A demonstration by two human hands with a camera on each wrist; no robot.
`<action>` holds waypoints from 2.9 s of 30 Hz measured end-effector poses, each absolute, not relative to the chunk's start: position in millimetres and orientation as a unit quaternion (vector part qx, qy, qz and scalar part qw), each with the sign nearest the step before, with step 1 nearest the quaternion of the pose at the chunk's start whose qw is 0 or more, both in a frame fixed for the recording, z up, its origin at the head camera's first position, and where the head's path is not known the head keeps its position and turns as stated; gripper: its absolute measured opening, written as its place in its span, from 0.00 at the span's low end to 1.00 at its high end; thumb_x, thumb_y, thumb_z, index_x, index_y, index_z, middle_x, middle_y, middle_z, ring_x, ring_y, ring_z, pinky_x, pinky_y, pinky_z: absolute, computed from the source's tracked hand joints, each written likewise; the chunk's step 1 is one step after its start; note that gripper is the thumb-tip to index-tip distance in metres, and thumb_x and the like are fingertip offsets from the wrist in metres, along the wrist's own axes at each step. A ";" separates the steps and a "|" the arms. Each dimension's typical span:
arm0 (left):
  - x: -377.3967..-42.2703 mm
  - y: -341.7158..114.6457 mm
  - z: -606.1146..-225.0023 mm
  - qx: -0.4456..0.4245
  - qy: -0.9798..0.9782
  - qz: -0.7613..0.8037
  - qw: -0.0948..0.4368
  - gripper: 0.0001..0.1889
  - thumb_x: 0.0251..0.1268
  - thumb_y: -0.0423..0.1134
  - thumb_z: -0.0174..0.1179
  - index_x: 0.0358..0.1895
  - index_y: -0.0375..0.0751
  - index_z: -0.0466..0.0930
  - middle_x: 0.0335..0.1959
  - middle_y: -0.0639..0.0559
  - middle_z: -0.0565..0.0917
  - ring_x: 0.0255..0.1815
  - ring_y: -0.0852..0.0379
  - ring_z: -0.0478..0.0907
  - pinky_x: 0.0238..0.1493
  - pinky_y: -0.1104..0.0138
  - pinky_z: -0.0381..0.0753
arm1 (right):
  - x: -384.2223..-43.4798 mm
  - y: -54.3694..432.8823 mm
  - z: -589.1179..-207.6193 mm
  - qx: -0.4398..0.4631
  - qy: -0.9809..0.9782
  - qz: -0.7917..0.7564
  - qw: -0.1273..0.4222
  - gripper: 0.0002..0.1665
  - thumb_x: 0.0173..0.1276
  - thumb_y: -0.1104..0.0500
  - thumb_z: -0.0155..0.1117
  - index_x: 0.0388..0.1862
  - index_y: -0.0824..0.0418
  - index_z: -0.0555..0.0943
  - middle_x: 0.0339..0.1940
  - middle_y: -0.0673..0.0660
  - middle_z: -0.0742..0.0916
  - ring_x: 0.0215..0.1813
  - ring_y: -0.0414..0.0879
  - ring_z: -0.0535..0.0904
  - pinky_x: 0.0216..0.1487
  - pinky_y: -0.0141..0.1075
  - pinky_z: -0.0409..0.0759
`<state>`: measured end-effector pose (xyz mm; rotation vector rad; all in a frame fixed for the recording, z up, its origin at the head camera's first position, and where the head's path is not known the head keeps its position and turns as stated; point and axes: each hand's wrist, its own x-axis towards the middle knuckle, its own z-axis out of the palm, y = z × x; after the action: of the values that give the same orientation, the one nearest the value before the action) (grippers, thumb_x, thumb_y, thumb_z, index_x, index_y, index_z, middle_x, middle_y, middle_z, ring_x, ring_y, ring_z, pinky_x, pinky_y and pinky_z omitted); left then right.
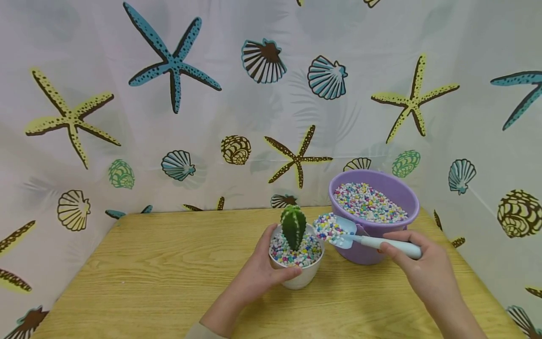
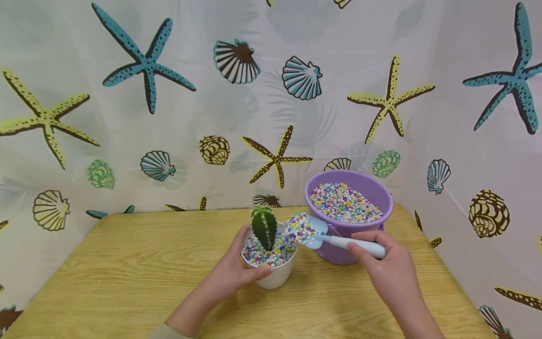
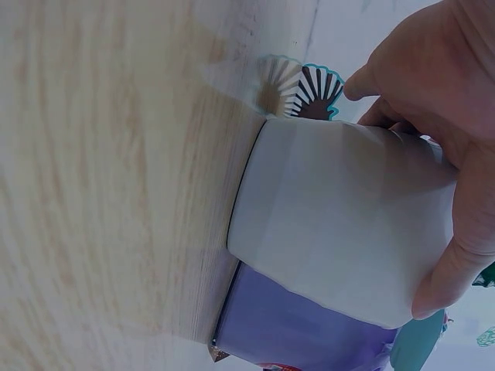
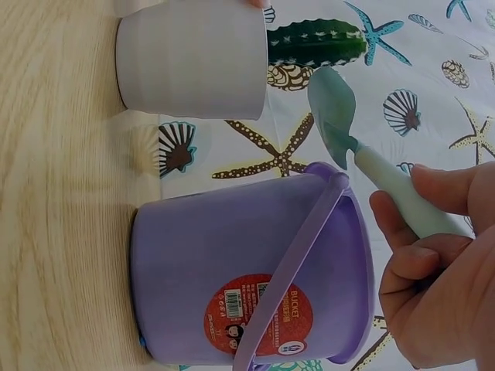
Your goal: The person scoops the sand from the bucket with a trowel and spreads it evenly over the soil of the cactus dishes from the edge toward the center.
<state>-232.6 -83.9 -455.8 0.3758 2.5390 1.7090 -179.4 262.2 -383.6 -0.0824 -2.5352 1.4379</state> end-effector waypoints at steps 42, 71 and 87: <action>-235.1 -84.1 -459.8 0.121 0.826 0.551 0.030 0.66 0.57 0.58 0.86 0.91 0.55 0.46 0.87 0.42 0.60 0.85 0.39 0.61 0.83 0.37 0.58 | -180.6 233.3 -391.5 0.008 -0.895 0.429 0.126 0.17 0.76 0.48 0.79 0.58 0.53 0.90 0.38 0.55 0.88 0.31 0.48 0.75 0.27 0.36 0.74; -233.1 -74.3 -460.4 0.100 0.828 0.551 -0.017 0.65 0.56 0.53 0.88 0.90 0.49 0.51 0.84 0.36 0.63 0.81 0.36 0.67 0.81 0.39 0.64 | -178.9 225.8 -385.7 0.052 -0.915 0.345 0.206 0.14 0.75 0.48 0.80 0.54 0.49 0.91 0.38 0.48 0.92 0.32 0.44 0.78 0.33 0.40 0.74; -233.5 -87.5 -456.4 0.098 0.785 0.610 0.044 0.69 0.59 0.47 0.87 0.93 0.52 0.41 0.90 0.38 0.56 0.89 0.38 0.51 0.86 0.38 0.49 | -180.3 220.8 -385.0 0.081 -0.911 0.314 0.254 0.13 0.72 0.52 0.82 0.53 0.50 0.92 0.39 0.48 0.93 0.33 0.43 0.80 0.35 0.43 0.75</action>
<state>-233.5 -87.5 -456.4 0.2991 2.4006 1.8643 -180.3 220.8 -385.0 0.2191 -2.4769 0.8532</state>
